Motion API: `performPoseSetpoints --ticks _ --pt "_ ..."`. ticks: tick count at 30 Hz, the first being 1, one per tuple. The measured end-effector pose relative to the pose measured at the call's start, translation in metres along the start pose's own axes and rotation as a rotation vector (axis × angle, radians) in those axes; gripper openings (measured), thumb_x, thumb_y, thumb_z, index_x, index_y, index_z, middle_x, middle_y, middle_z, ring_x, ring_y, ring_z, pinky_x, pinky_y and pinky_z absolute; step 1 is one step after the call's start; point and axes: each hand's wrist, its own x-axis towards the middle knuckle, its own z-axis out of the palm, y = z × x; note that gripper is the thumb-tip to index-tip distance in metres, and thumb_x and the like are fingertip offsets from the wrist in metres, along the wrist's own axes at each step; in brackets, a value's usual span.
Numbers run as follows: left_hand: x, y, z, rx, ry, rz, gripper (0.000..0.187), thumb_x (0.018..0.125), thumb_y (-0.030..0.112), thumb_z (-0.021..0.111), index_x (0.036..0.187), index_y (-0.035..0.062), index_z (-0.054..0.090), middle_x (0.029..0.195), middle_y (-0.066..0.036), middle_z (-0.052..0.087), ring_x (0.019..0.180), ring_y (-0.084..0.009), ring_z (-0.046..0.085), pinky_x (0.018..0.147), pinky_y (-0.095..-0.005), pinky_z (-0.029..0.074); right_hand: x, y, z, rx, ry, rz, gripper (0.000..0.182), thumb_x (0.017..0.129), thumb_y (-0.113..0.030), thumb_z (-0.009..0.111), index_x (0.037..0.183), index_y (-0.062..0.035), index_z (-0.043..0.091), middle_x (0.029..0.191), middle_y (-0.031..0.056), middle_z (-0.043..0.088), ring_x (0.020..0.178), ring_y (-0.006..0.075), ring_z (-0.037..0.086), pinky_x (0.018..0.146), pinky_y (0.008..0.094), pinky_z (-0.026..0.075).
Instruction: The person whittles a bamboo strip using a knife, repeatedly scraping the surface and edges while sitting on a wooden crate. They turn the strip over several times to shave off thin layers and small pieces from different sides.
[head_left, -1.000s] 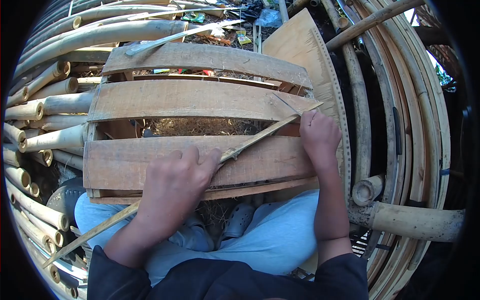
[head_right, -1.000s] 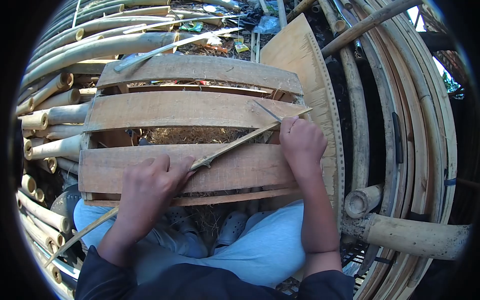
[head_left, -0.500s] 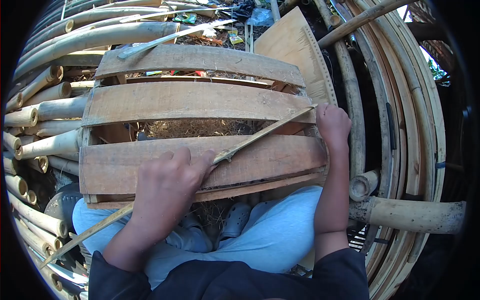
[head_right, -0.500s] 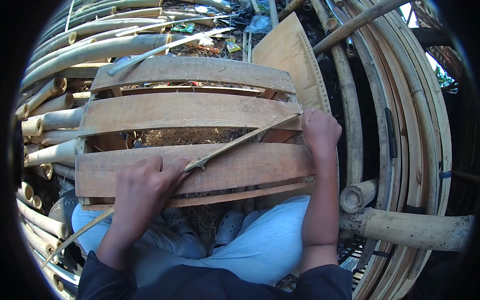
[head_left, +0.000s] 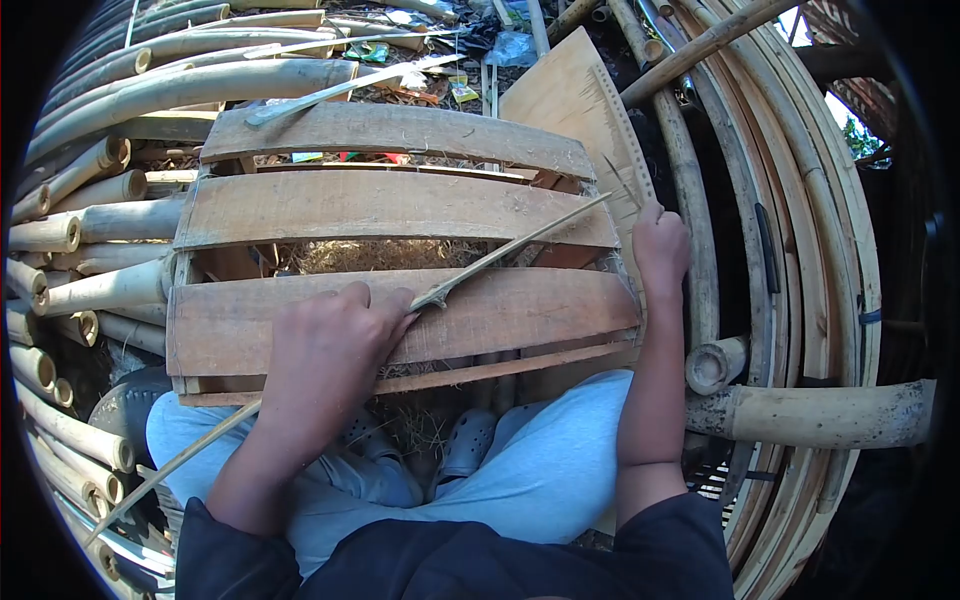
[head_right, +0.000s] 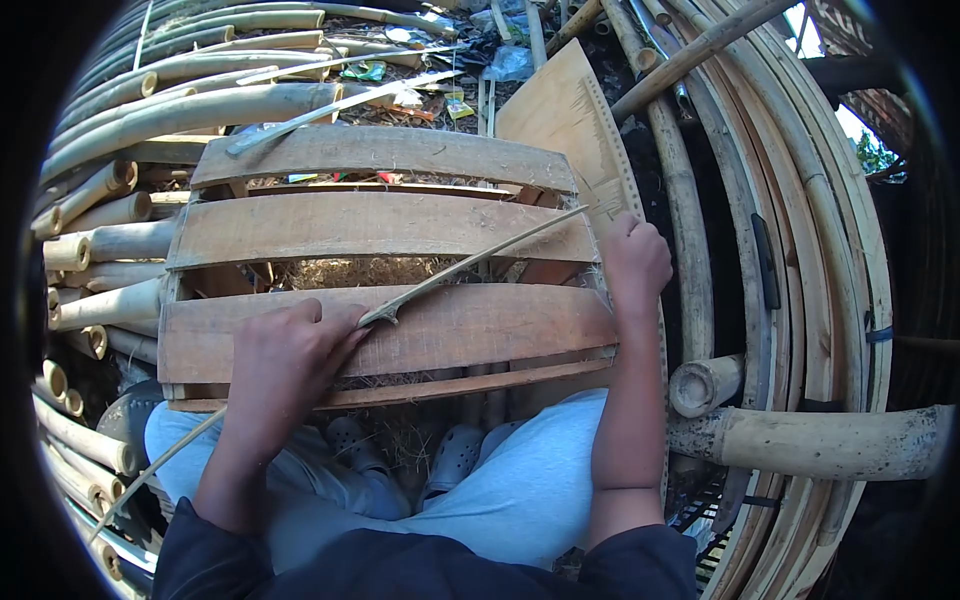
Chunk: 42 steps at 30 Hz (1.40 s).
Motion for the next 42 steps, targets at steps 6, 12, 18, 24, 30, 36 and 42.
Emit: performPoseSetpoints --ticks 6,12,18,24,30,36,42 --pt "0.001 0.002 0.002 0.012 0.030 -0.015 0.020 0.098 0.036 0.068 0.105 0.0175 0.075 0.072 -0.009 0.060 0.061 -0.0300 0.065 0.056 -0.0441 0.049 -0.108 -0.072 -0.007 0.203 -0.199 -0.372 0.052 0.098 -0.032 0.046 0.074 0.0044 0.074 0.073 0.0315 0.068 0.073 0.0499 0.070 0.075 0.0583 0.056" --pt "0.004 -0.006 0.006 0.003 0.017 0.010 0.021 0.099 0.035 0.066 0.102 0.0147 0.072 0.072 -0.009 0.061 0.064 -0.0306 0.066 0.059 -0.0440 0.050 -0.115 -0.082 0.000 0.166 -0.040 -0.439 0.051 0.098 -0.029 0.048 0.065 0.0003 0.073 0.062 0.0258 0.066 0.058 0.0438 0.068 0.063 0.0538 0.058" --pt "0.004 -0.004 0.001 0.002 -0.017 0.029 0.023 0.100 0.032 0.065 0.095 0.0103 0.069 0.075 -0.009 0.063 0.069 -0.0295 0.068 0.062 -0.0430 0.052 -0.119 -0.086 0.002 0.203 -0.081 -0.497 0.051 0.098 -0.029 0.048 0.064 -0.0002 0.073 0.062 0.0250 0.066 0.058 0.0427 0.069 0.063 0.0529 0.058" --pt "0.002 0.002 0.001 0.044 -0.041 0.055 0.019 0.099 0.027 0.064 0.095 0.0094 0.067 0.078 -0.008 0.064 0.073 -0.0269 0.071 0.061 -0.0417 0.053 -0.121 -0.086 0.001 0.192 -0.123 -0.497 0.050 0.098 -0.029 0.048 0.065 -0.0005 0.073 0.063 0.0251 0.066 0.060 0.0437 0.069 0.063 0.0540 0.058" --pt "0.000 -0.003 0.009 0.046 0.038 0.075 0.017 0.096 0.030 0.069 0.100 0.0138 0.070 0.072 -0.007 0.059 0.066 -0.0267 0.067 0.057 -0.0425 0.049 -0.129 -0.089 -0.011 0.149 -0.144 -0.597 0.053 0.099 -0.030 0.047 0.063 -0.0008 0.072 0.060 0.0248 0.064 0.057 0.0431 0.068 0.059 0.0534 0.057" --pt "0.000 -0.001 0.003 0.039 -0.007 0.073 0.018 0.098 0.028 0.065 0.097 0.0100 0.068 0.076 -0.008 0.063 0.071 -0.0264 0.071 0.059 -0.0413 0.053 -0.141 -0.085 -0.012 0.187 -0.173 -0.577 0.052 0.099 -0.026 0.047 0.063 0.0023 0.070 0.061 0.0281 0.063 0.058 0.0476 0.066 0.061 0.0560 0.056" --pt "0.001 -0.001 0.001 0.024 -0.024 0.069 0.020 0.098 0.030 0.065 0.097 0.0105 0.069 0.075 -0.008 0.063 0.071 -0.0256 0.070 0.059 -0.0411 0.052 -0.121 -0.085 -0.003 0.187 -0.104 -0.402 0.049 0.096 -0.025 0.050 0.062 0.0037 0.068 0.059 0.0299 0.060 0.055 0.0487 0.064 0.063 0.0595 0.054"
